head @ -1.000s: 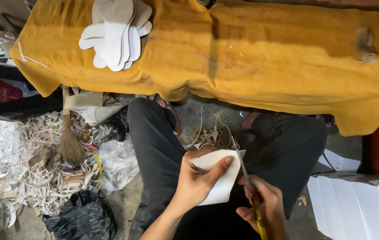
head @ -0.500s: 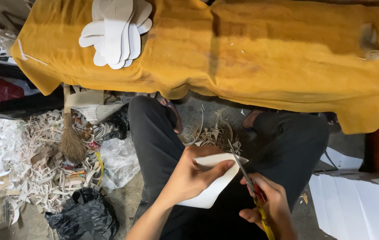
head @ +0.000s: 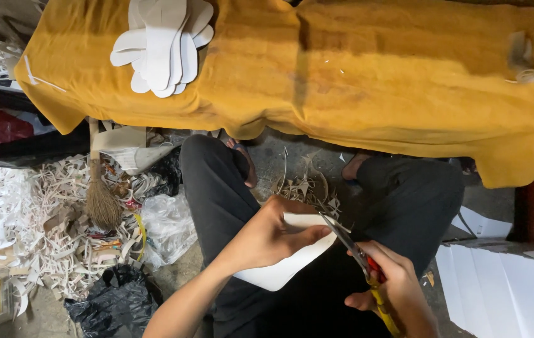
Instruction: Cutting out shoe insole shapes from white material using scissors
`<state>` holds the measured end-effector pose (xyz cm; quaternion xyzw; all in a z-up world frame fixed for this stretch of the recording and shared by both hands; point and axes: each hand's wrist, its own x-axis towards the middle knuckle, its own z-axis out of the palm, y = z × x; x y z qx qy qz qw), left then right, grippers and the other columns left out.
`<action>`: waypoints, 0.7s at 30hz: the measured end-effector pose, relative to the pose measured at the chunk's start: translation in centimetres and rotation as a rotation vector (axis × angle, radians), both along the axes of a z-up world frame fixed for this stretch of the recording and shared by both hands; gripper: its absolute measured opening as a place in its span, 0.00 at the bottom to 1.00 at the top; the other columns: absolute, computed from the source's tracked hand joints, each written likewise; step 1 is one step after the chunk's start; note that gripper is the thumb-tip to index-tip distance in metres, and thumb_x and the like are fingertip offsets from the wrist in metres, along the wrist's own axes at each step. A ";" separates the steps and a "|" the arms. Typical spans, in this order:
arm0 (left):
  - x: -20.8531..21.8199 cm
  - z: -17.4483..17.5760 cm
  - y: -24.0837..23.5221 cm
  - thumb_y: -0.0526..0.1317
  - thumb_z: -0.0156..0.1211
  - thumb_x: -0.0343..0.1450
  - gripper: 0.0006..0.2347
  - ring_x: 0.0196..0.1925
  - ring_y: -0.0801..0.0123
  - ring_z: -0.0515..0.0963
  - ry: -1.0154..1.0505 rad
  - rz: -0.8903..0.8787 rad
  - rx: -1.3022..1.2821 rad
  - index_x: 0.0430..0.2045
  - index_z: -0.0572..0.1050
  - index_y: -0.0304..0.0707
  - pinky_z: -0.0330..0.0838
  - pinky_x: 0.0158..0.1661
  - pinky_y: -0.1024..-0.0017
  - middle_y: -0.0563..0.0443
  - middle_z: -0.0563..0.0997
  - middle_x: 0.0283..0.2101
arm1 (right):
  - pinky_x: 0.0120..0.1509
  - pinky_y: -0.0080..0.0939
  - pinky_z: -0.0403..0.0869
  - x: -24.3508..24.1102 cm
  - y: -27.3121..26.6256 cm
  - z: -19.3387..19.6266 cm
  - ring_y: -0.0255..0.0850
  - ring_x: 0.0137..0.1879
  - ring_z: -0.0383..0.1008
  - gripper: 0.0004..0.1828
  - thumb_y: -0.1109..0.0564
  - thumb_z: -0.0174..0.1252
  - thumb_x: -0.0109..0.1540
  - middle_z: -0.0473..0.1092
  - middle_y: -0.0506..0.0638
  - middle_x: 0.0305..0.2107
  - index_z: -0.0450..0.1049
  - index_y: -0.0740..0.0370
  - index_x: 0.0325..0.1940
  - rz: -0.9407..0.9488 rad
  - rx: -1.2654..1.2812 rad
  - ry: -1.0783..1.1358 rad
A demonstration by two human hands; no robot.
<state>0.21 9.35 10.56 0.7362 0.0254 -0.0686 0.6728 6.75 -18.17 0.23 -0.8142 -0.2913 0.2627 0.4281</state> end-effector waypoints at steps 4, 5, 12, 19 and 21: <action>0.2 0.6 0.1 0.42 0.60 0.75 0.11 0.18 0.83 0.54 0.059 -0.040 0.007 0.23 0.79 0.40 0.47 0.18 0.74 0.63 0.65 0.17 | 0.29 0.32 0.62 -0.9 0.1 -1.1 0.31 0.23 0.61 0.41 0.24 0.70 0.40 0.70 0.43 0.23 0.81 0.56 0.44 -0.059 0.050 -0.006; 0.2 0.4 0.2 0.42 0.60 0.75 0.11 0.18 0.83 0.54 0.058 -0.041 0.007 0.23 0.79 0.40 0.47 0.18 0.74 0.63 0.65 0.17 | 0.29 0.32 0.62 -1.1 0.1 -1.2 0.31 0.23 0.61 0.41 0.24 0.70 0.40 0.70 0.43 0.23 0.81 0.56 0.44 -0.060 0.050 -0.006; -1.1 -6.8 3.0 0.48 0.56 0.77 0.14 0.33 0.69 0.67 -0.088 -0.320 -0.372 0.30 0.65 0.36 0.61 0.36 0.68 0.52 0.68 0.31 | 0.28 0.33 0.61 -2.6 0.3 -2.4 0.29 0.22 0.60 0.43 0.22 0.66 0.43 0.65 0.44 0.20 0.79 0.60 0.42 -0.159 0.189 0.073; -2.9 -15.1 0.4 0.40 0.50 0.75 0.17 0.58 0.34 0.73 -0.007 -0.319 -1.335 0.56 0.72 0.29 0.64 0.55 0.27 0.34 0.75 0.58 | 0.25 0.37 0.64 -3.2 2.9 -2.1 0.32 0.21 0.59 0.40 0.21 0.63 0.45 0.64 0.43 0.19 0.77 0.57 0.39 -0.218 0.246 0.251; -3.3 -14.6 -4.5 0.42 0.54 0.75 0.16 0.54 0.37 0.75 -0.073 -0.223 -1.215 0.53 0.71 0.29 0.66 0.53 0.35 0.34 0.75 0.53 | 0.25 0.37 0.61 -3.6 3.9 -1.8 0.32 0.21 0.58 0.41 0.19 0.61 0.45 0.63 0.43 0.18 0.77 0.56 0.39 -0.232 0.260 0.219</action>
